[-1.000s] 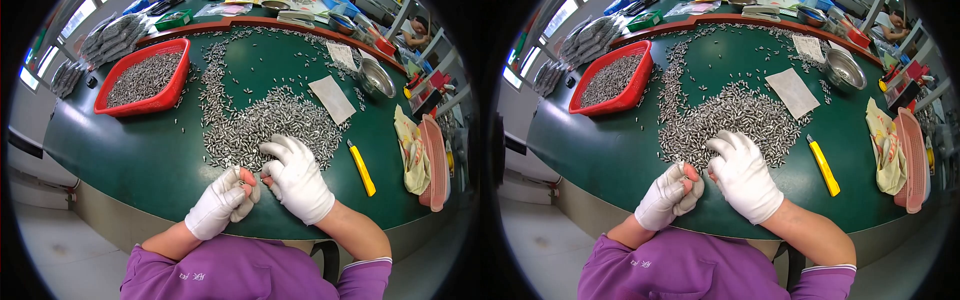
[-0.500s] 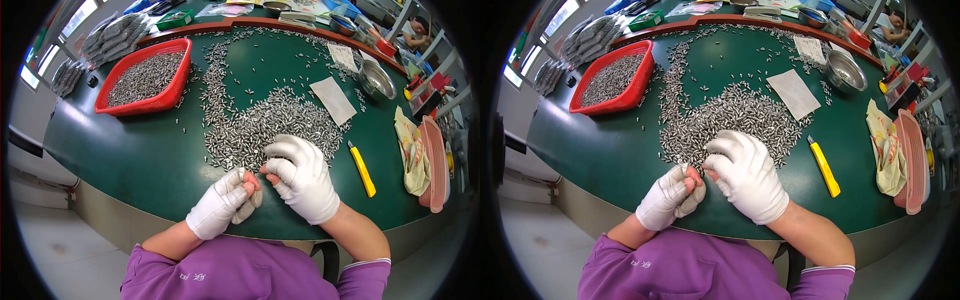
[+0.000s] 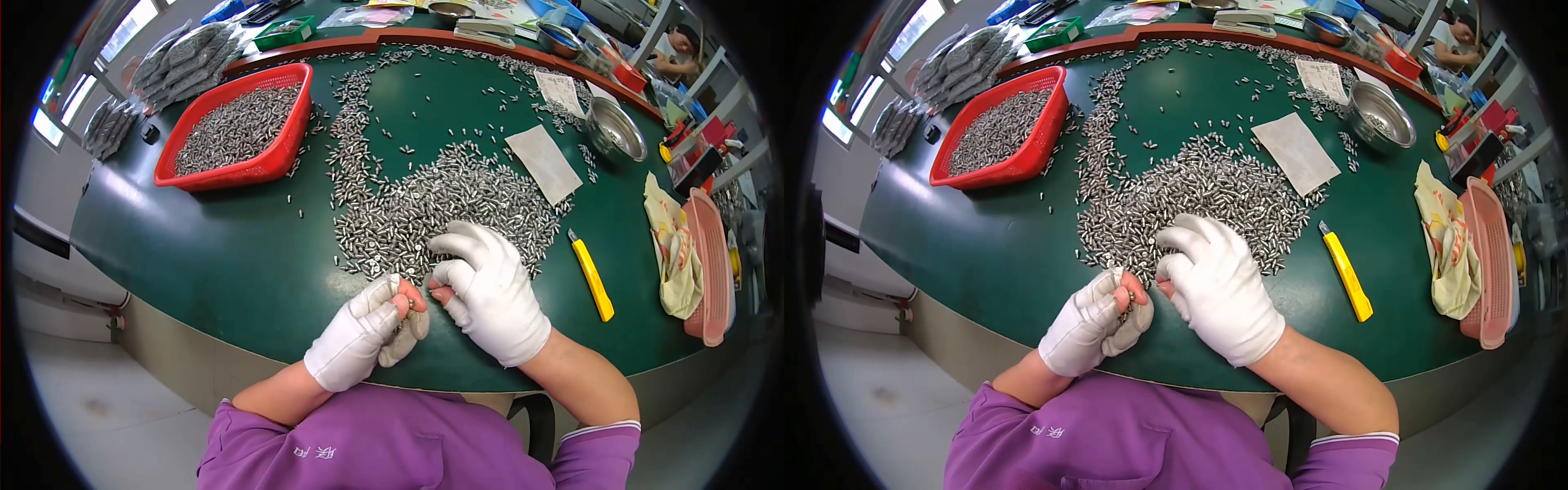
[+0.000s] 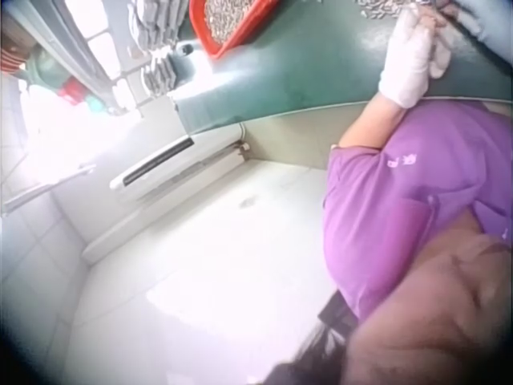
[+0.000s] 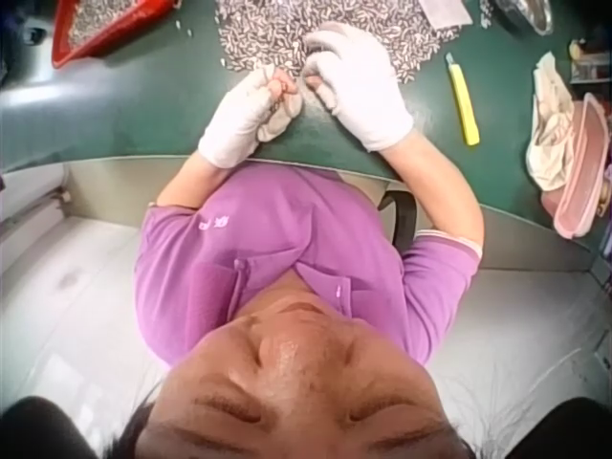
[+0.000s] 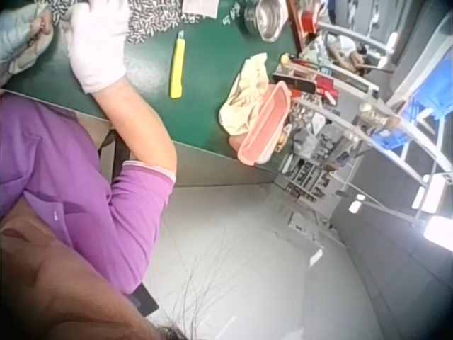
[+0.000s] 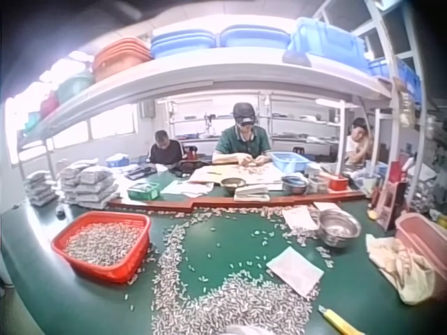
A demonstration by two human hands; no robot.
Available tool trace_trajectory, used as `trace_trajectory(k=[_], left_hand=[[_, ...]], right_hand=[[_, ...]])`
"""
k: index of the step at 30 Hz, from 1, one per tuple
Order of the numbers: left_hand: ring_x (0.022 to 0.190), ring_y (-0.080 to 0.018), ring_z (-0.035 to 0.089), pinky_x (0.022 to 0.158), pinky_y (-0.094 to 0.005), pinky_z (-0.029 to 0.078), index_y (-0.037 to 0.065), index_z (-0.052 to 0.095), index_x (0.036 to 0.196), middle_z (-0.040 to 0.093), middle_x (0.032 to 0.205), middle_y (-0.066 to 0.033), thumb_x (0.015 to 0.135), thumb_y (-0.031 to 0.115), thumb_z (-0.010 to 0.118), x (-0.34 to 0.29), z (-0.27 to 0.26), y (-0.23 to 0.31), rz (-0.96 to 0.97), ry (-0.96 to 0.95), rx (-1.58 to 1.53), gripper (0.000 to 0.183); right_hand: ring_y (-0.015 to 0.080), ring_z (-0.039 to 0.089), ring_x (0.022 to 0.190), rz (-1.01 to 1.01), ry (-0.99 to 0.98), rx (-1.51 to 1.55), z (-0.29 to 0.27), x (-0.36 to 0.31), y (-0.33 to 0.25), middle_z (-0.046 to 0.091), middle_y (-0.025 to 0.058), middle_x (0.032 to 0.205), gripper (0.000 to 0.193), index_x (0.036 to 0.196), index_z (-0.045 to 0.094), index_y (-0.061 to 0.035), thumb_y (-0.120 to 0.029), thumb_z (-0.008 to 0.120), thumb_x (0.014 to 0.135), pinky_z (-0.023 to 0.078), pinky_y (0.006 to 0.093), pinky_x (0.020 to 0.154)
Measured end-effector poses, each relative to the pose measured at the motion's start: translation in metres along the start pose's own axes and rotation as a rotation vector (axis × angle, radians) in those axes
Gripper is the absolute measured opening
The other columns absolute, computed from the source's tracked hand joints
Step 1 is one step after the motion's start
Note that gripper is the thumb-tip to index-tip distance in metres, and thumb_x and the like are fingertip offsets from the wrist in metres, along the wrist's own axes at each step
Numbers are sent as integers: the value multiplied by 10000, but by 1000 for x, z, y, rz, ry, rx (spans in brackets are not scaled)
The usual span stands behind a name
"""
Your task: Sorting small metal pins on a workbench and placing them into a red container.
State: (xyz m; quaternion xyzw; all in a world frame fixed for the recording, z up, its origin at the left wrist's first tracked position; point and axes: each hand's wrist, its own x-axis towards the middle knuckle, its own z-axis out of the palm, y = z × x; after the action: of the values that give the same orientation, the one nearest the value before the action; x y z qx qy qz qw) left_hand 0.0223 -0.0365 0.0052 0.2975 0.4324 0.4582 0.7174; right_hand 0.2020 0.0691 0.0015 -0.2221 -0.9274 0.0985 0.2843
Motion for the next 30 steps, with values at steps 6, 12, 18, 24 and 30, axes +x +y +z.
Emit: trace_trajectory(k=[6, 12, 18, 24, 30], left_hand=[[603, -31, 427, 515, -181, 316, 115, 504, 1124, 561, 888, 19, 988, 350, 557, 3, -1, 1, 34, -87, 9, 276], [604, -24, 424, 516, -176, 319, 115, 510, 1118, 559, 880, 26, 992, 294, 569, 1, 1, 2, -45, -38, -9, 227], [592, -32, 422, 510, -177, 317, 120, 509, 1087, 562, 863, 19, 994, 268, 581, 0, 0, -1, -34, 1, -59, 189], [581, -46, 435, 504, -186, 325, 133, 500, 1024, 576, 845, 4, 982, 277, 612, 0, 4, 3, -26, 2, -50, 187], [571, -53, 459, 498, -193, 331, 144, 527, 950, 599, 787, 2, 974, 308, 630, 1, 1, -2, 20, -1, -74, 195]], right_hand=[[316, 578, 1079, -81, 112, 163, -10, 6, -5, 598, 66, 1082, 256, 884, 585, -93, -149, 750, 697, 484, 442, 860], [341, 626, 997, -118, 112, 255, -6, 4, -3, 635, 64, 1021, 247, 878, 608, -103, -206, 770, 723, 507, 447, 806], [285, 617, 984, -55, 109, 294, -7, 5, -6, 630, 51, 1031, 213, 866, 607, -99, -142, 755, 719, 493, 417, 814], [309, 617, 977, 12, 38, 481, -7, 3, -5, 639, 69, 1043, 229, 868, 616, -100, -123, 772, 703, 500, 425, 820], [313, 622, 951, 45, 99, 499, -8, 4, -7, 641, 70, 1034, 256, 888, 640, -99, -124, 785, 679, 506, 423, 811]])
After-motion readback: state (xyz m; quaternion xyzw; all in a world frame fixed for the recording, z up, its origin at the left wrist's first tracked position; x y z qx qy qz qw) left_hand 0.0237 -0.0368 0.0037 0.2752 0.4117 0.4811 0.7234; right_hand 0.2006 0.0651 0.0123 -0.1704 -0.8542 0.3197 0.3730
